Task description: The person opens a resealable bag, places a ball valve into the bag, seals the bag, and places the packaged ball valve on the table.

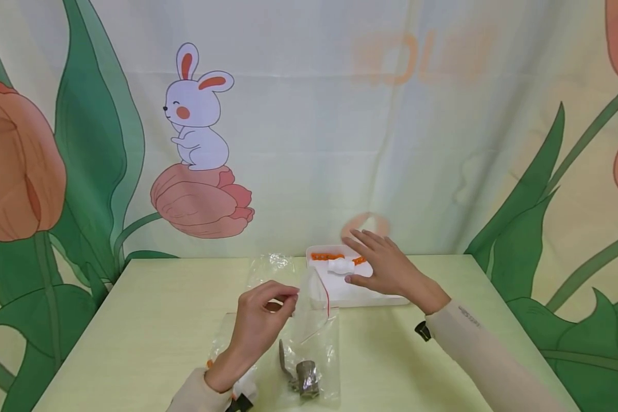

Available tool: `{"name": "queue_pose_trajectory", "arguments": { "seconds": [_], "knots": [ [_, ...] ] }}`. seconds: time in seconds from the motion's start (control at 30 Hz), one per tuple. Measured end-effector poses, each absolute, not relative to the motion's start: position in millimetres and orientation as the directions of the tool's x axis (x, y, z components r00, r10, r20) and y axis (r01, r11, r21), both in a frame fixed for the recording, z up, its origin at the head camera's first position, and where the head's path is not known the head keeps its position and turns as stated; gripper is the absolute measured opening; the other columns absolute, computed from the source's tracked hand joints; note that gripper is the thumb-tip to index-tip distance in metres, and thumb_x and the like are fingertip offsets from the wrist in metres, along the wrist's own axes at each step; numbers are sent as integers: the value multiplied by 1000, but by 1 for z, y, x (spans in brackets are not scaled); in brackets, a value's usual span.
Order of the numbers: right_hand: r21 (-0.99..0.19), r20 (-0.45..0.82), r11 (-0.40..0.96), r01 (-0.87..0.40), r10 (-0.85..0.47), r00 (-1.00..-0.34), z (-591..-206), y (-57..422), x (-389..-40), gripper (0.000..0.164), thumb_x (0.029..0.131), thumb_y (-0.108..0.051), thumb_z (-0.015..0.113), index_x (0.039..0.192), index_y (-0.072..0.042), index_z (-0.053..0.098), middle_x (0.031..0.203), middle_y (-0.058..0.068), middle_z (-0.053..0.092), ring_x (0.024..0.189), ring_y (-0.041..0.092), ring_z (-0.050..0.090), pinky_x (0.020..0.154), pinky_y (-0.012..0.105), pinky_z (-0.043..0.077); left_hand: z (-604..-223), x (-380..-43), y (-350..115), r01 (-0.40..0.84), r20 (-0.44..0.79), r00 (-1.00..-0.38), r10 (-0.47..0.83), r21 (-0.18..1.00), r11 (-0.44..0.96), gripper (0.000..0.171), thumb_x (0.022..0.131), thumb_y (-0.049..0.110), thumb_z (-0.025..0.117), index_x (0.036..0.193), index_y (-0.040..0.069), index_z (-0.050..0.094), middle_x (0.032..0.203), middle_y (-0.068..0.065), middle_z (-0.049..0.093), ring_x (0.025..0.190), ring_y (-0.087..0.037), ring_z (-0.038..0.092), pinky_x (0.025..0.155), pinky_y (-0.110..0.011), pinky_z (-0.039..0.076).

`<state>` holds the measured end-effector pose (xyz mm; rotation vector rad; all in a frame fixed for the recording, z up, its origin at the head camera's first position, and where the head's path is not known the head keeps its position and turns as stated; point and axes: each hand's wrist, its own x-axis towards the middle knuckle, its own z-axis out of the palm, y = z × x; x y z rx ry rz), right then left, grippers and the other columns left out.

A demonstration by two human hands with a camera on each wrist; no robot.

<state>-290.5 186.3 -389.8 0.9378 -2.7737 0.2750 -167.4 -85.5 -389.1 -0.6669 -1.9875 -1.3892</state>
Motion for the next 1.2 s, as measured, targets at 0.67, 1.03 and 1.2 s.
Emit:
{"name": "queue_pose_trajectory", "arguments": {
  "seconds": [0.67,1.03,1.2],
  "knots": [
    [-52,114,807,-589,-581,-806,-398,159,-347,86,85,-51,71,155,-22,30,160,9,33,146,32,33,116,60,30,-390,-168,-83,671,702,-711,43,658,342,17,76,-18,69,84,-4,73,74,-12,70,58,-21,68,55,-23,58],
    [-92,44,844,-529,-527,-848,-422,156,-373,85,84,-47,74,154,-22,32,159,12,34,145,34,36,116,53,34,-396,-169,-82,669,698,-714,53,659,344,19,76,-17,69,85,-1,73,73,-13,70,58,-20,68,56,-15,55],
    [-132,-21,859,-495,-502,-865,-430,155,-376,87,84,-47,74,155,-24,29,161,10,30,146,35,33,115,52,35,-395,-169,-81,661,689,-723,56,666,346,18,77,-16,70,85,0,73,74,-13,70,58,-20,68,56,-15,56]
  ]
}}
